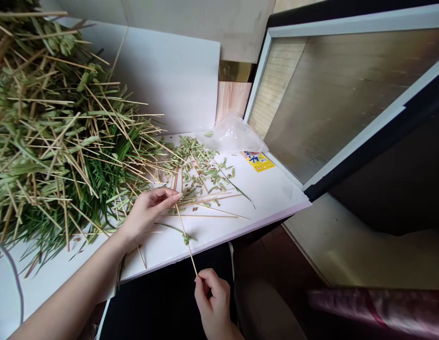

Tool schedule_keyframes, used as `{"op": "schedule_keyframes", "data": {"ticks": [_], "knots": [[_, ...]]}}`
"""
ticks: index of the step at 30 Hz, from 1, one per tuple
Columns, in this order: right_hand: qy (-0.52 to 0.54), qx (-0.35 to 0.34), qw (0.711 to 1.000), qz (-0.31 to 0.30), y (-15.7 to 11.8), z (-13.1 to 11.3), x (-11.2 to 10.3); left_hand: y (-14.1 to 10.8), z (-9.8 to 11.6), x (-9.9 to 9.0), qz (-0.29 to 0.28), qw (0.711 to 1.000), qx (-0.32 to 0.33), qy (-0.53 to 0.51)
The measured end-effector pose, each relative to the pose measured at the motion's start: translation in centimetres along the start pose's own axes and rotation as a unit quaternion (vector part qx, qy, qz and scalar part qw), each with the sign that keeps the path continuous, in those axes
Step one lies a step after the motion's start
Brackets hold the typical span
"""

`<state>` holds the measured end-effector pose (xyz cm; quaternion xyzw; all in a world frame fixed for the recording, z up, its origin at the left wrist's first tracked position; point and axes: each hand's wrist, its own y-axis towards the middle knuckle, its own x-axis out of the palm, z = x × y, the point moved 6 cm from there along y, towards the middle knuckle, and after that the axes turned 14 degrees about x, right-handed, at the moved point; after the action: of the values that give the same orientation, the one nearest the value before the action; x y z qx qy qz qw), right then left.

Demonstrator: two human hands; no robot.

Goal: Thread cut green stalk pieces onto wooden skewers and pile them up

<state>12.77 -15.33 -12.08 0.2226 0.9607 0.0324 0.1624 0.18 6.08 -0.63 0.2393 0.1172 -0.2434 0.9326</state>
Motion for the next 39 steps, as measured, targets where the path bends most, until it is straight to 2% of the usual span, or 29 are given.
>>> {"op": "schedule_keyframes", "data": {"ticks": [5, 10, 14, 16, 19, 23, 26, 29, 33, 37, 39], "knots": [[-0.001, 0.003, 1.0, 0.006, -0.2, 0.1, 0.0, 0.0, -0.7, 0.2, 0.038, 0.992, -0.038, -0.116], [-0.01, -0.002, 1.0, 0.016, -0.4, 0.1, 0.0, -0.3, -1.0, 1.2, 0.047, 0.966, -0.093, -0.235], [-0.008, -0.005, 1.0, 0.022, -0.3, 0.2, -0.2, -0.4, -1.1, 1.4, 0.062, 0.948, -0.13, -0.283], [0.009, 0.014, 0.999, 0.03, -0.3, 0.6, -0.3, -0.3, -1.0, 0.9, 0.086, 0.952, -0.116, -0.27], [0.043, 0.049, 0.997, 0.038, -0.4, 1.5, -0.5, -0.2, -0.6, -0.2, 0.112, 0.975, -0.063, -0.18], [0.049, 0.059, 0.996, 0.044, -0.7, 1.8, -0.5, -0.1, -0.1, -0.8, 0.073, 0.997, 0.014, 0.031], [0.046, 0.057, 0.997, 0.037, -0.6, 1.6, -0.4, 0.0, 0.1, -0.5, 0.023, 0.979, 0.062, 0.191], [0.036, 0.053, 0.997, 0.04, -0.6, 1.5, -0.5, 0.1, 0.2, 0.2, -0.019, 0.958, 0.097, 0.271], [0.029, 0.049, 0.997, 0.047, -0.5, 1.4, -0.5, 0.2, 0.6, 0.7, -0.036, 0.958, 0.11, 0.264], [0.021, 0.042, 0.998, 0.03, -0.3, 1.1, -0.2, 0.1, 1.4, 0.2, 0.01, 0.991, 0.072, 0.117], [0.014, 0.03, 0.999, 0.014, -0.2, 0.8, 0.0, 0.0, 1.6, 0.1, 0.014, 0.997, 0.053, 0.053]]}}
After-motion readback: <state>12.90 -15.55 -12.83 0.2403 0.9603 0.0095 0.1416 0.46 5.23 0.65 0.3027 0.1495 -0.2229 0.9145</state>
